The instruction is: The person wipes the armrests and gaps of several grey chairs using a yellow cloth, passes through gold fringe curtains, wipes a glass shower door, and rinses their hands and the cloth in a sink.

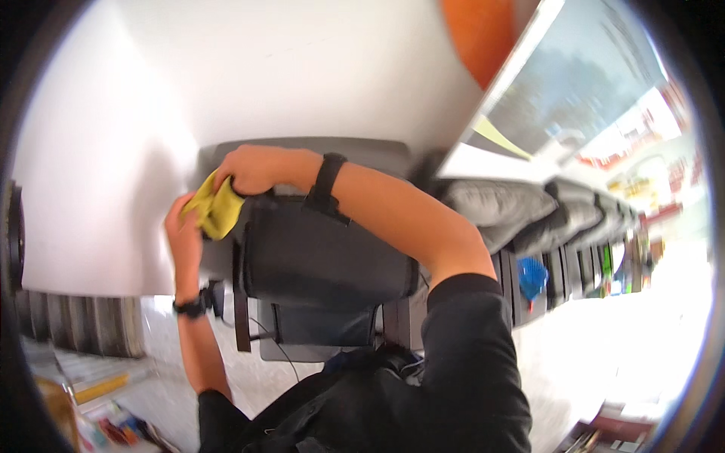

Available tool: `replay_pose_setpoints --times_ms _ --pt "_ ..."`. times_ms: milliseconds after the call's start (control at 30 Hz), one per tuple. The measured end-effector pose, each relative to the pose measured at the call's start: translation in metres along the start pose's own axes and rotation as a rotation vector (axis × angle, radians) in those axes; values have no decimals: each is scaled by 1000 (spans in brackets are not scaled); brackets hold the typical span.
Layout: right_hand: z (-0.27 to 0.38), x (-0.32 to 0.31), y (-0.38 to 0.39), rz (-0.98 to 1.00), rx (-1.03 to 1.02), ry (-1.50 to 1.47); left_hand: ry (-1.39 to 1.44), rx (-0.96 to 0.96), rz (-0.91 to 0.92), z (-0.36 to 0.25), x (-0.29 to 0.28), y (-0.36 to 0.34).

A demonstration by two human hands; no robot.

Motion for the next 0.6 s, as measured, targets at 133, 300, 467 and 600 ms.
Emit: replay_pose_setpoints --times_ms 133,300,467,600 --pt "71 -9 104 86 14 -288 640 9 11 -73 -9 85" --pt "101 48 254 50 -90 -501 568 20 464 -86 28 173" --pt "85 155 386 -325 214 -451 499 -340 1019 -105 103 260" --pt "92 239 483 -479 484 -361 223 -363 1368 -114 182 347"
Point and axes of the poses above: each hand's wrist, its own y-axis away from the middle knuckle, its own x-axis out of the palm, z = x × y, the point moved 1 cm from there along -y, towards the middle knuckle, and after that the axes turned 4 degrees about y, right-handed, at the moved point
